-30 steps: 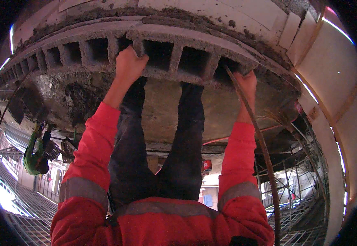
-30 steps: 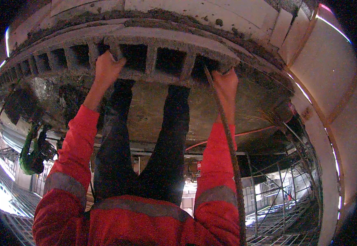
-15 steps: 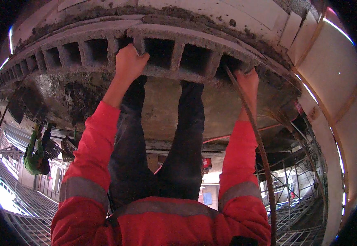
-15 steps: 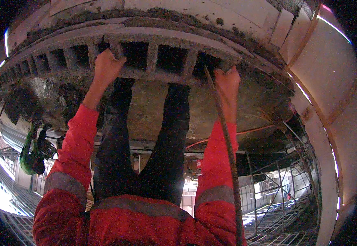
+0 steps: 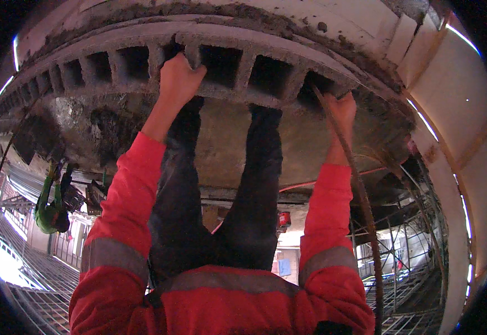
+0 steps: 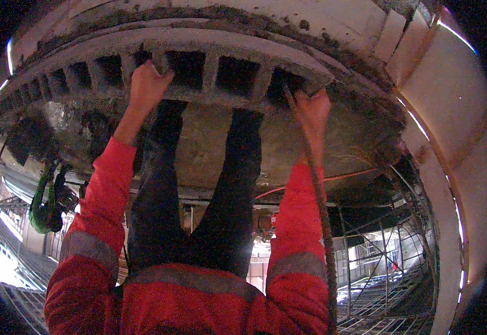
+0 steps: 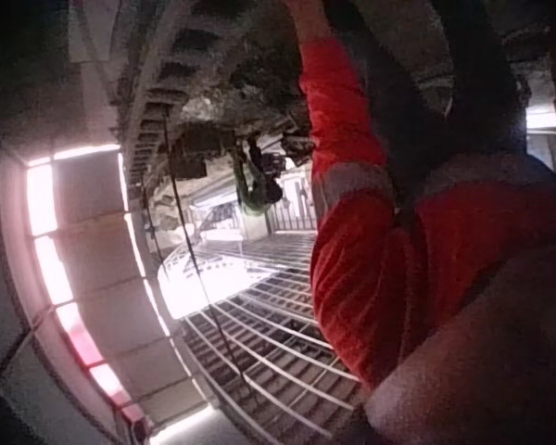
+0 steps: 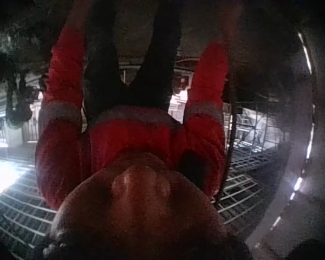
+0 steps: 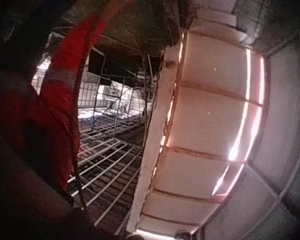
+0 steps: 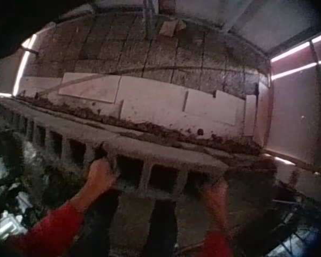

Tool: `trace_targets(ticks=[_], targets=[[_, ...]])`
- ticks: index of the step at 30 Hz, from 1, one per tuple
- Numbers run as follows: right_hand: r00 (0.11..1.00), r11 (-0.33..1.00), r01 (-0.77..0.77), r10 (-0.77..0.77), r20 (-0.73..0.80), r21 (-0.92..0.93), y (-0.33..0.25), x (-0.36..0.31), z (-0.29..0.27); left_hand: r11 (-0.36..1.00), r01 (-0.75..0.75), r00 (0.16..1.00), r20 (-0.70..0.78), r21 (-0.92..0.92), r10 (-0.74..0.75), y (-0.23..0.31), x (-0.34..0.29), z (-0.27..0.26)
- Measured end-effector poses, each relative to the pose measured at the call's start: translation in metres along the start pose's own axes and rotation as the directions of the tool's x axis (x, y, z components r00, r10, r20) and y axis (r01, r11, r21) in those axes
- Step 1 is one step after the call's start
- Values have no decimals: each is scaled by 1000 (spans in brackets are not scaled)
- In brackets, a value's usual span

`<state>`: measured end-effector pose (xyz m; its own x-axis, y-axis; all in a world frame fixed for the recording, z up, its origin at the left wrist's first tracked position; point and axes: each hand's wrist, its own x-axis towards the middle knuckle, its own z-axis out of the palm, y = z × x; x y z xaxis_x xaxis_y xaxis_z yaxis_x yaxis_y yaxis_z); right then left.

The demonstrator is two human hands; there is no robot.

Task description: The person picks up hollow concrete blocks from the ground and places them onto a partially built wall. They align each block with the existing course and press it into position. The person repeats this process, moving along the wall to continue building.

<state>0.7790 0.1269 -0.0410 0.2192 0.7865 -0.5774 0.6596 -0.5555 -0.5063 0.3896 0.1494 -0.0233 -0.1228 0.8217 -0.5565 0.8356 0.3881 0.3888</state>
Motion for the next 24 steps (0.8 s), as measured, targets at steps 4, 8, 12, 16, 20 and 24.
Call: trace_targets(ticks=[4, 8, 12, 16, 20, 24], targets=[[999, 974, 29, -36, -30, -226, -15, 0, 0, 999, 12, 1000, 1, -34, -12, 0, -3, 0], [997, 996, -82, 83, 3, -25, -21, -5, -2, 1000, 11, 1000, -21, -5, -12, 0, -3, 0], [997, 992, -79, 78, -15, -102, -7, -1, 1, 1000, 6, 1000, -17, -28, -6, -3, -2, 3], [1000, 998, 1, 0, -18, 66, -29, -10, 1, 999, 36, 999, -22, -30, -37, 3, -4, -3], [1000, 998, 20, -20, -1, 65, -14, -6, 0, 999, 21, 998, -61, -35, -23, 3, -2, -2], [999, 999, -33, 32, -10, -18, -18, -3, 1, 999, -6, 996, -84, -39, 3, 1, -2, 1]])
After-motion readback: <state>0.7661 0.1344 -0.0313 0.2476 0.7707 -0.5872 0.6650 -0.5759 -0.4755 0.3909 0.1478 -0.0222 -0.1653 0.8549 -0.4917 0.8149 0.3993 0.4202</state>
